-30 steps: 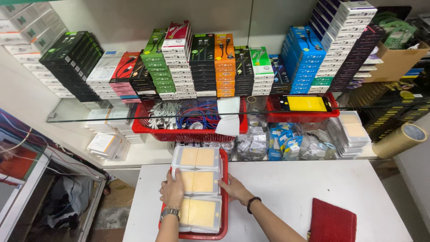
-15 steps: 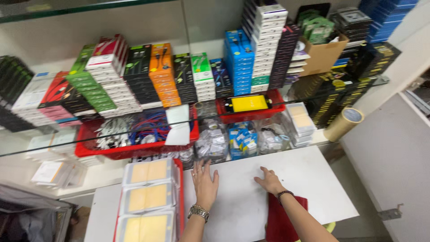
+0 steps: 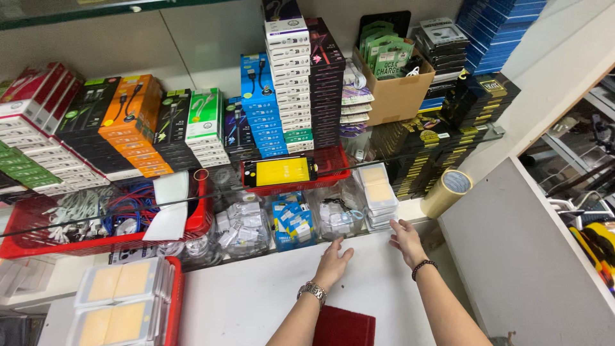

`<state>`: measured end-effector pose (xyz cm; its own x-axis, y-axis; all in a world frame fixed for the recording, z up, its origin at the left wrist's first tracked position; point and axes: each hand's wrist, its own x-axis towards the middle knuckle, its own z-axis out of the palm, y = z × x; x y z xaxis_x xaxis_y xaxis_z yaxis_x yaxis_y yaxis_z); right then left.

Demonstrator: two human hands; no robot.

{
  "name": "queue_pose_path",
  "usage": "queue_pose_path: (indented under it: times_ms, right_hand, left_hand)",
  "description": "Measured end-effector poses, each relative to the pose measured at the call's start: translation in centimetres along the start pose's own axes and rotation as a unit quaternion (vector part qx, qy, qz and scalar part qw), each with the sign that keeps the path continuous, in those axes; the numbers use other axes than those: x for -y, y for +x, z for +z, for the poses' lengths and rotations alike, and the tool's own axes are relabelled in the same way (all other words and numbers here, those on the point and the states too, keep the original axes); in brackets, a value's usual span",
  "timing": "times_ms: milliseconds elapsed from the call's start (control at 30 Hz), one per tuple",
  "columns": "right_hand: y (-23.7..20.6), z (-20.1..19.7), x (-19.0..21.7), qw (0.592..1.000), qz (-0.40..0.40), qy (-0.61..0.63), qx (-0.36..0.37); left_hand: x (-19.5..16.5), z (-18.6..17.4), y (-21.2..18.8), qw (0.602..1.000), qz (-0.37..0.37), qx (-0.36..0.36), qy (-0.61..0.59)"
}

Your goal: The person places white foam pads into clear plastic cases, stacks the closed cases into a red basket on the counter, then arranges boxed phone accessories and packaged items onto the glass display shelves, repositioning a red basket and a cardboard box while tidying the shelf display.

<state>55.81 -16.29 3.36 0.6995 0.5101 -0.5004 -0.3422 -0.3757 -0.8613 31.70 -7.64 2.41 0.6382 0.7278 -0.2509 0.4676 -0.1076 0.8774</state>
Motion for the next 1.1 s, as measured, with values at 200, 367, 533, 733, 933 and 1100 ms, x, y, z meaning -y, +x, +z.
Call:
queue_pose_path:
  times_ms: [200, 367, 533, 733, 933, 1100]
  right_hand:
    - [6.0, -0.3, 2.2, 1.000, -0.018, -0.002, -0.019]
    - [6.1, 3.9, 0.8, 0.963, -0.234, 0.001, -0.135]
    - [2.3, 14.2, -2.5, 0.985, -0.117, -0.010, 0.124]
    - [-2.2, 25.2, -1.3, 0.927, -0.049, -0.091, 0.360]
    - [-11.8, 35.6, -1.8, 0.858, 0.010, -0.152, 0.490]
    - [-20.9, 44.5, -4.5, 0.825, 0.097, -0.136, 0.540]
  left_hand:
    - [-0.5, 3.5, 5.3, 0.997, -0.052, 0.022, -0.051]
    - [-1.8, 4.0, 6.9, 0.991, -0.022, -0.045, -0.120]
    - [-1.6, -2.3, 3.7, 0.970, 0.012, -0.196, -0.143]
    - [0.1, -14.2, -4.0, 0.920, -0.056, -0.370, -0.116]
    - [4.4, -26.9, -13.6, 0.805, -0.008, -0.593, -0.014]
    - [11.7, -37.8, -21.3, 0.746, -0.128, -0.651, 0.067]
